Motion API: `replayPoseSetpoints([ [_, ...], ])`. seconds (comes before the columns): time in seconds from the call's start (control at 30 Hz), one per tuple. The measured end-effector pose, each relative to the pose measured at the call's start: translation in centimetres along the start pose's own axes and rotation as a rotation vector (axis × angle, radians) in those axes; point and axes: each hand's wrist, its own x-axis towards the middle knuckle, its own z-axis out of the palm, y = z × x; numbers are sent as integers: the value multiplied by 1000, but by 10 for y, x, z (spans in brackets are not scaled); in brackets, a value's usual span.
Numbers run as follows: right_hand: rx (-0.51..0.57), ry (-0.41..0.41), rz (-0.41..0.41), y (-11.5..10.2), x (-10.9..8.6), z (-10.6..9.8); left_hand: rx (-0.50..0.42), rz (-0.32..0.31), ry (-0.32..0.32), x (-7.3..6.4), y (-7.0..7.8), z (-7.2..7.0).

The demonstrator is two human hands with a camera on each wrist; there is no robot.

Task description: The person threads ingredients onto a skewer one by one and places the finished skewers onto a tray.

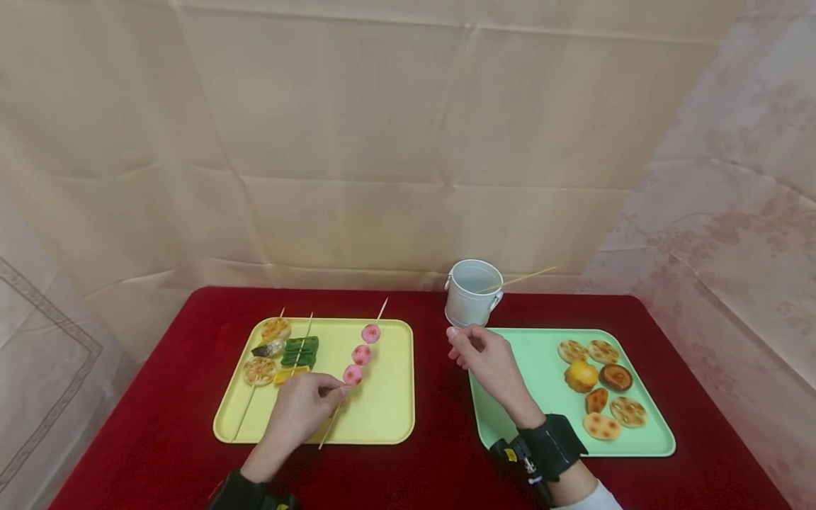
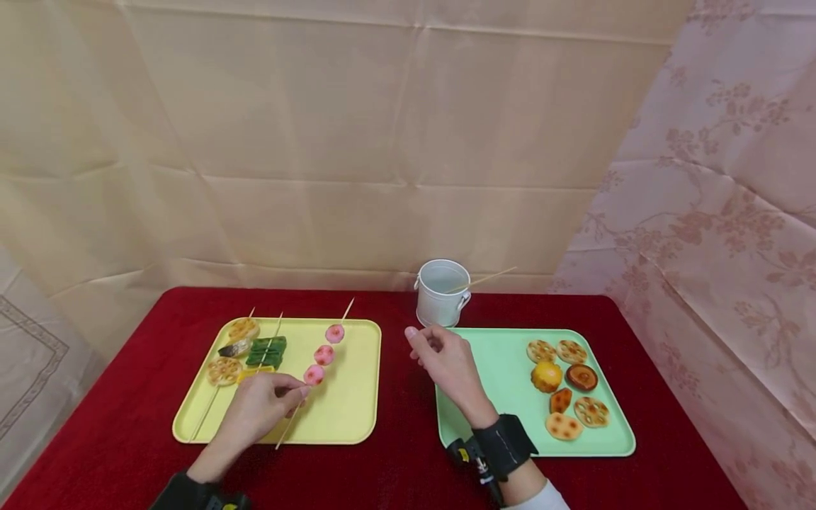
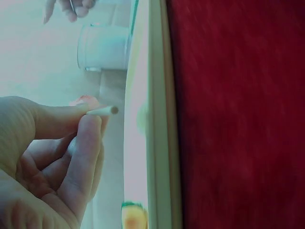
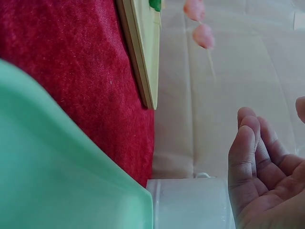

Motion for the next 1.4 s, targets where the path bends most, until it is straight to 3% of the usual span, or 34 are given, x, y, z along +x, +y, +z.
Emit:
replayPoseSetpoints([
  [0.4,-10,-20,2,1,0,1,178,8,1,4,-20,-14],
  [0.73,-11,-25,-21,4,0,3,221,40,-4,8,-24,-15],
  [1.17,-23,-27,-7,3,-1,3,192,-28,-36,8,-28,-18],
  [1.4,-28,-32,-11,2,-1,2,240,-39,-36,4,-20,-26],
])
